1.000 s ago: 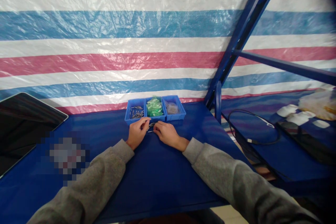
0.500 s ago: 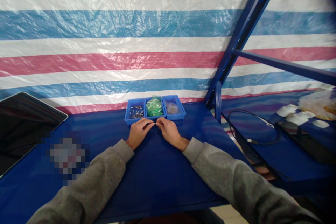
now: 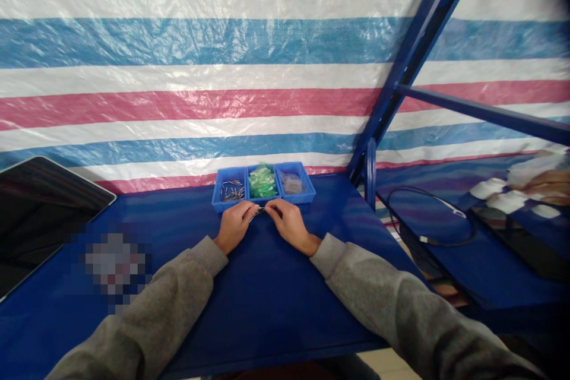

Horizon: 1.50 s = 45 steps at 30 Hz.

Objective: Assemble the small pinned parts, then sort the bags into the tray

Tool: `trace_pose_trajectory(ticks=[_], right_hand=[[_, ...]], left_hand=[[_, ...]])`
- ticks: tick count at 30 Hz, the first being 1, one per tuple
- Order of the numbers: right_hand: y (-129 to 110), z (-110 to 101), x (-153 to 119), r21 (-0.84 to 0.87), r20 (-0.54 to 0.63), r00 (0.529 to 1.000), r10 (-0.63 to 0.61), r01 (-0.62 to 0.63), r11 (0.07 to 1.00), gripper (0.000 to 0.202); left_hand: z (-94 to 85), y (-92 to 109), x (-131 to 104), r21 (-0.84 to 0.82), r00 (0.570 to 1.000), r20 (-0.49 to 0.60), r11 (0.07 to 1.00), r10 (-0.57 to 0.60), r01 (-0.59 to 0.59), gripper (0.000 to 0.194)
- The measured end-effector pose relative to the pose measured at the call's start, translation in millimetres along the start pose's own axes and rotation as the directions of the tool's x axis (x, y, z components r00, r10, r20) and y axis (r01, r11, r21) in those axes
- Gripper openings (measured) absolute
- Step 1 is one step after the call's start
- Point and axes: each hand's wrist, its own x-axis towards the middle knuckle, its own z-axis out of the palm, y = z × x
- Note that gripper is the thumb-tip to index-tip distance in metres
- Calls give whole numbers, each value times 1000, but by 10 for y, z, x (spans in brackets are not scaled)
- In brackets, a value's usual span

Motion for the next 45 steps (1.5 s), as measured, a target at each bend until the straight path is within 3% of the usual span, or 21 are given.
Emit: trace_pose_trajectory(ticks=[6,17,23,30,37,45], right_hand=[[-16,-23,8,-23,4,1000,18,-18,1000,25],[8,-14,4,-65,42,999,19,-17,998,32],[20,1,2,-80,76,997,4,2,997,34],[-58,-38,5,-18,-4,1000,12,-12,1000,25],[-71,-41,-8,31,-10,1000,8,-8,999,20],[-55,-39,0,34,-6,1000,-14,14,999,24]], left_hand=[[-13,35,0,-68,998,-54,997,15,-19,22],[-13,29,7,-93,994,-52,991,92,-96,22],[-24,28,1,-78,999,-12,995,53,-54,21],[-32,46,-3,-33,1000,-26,999,13,-14,26],[-52,61,-2,-20,999,-31,999,-28,28,29],[-35,63,-18,-88,998,-51,995,40,-44,19]])
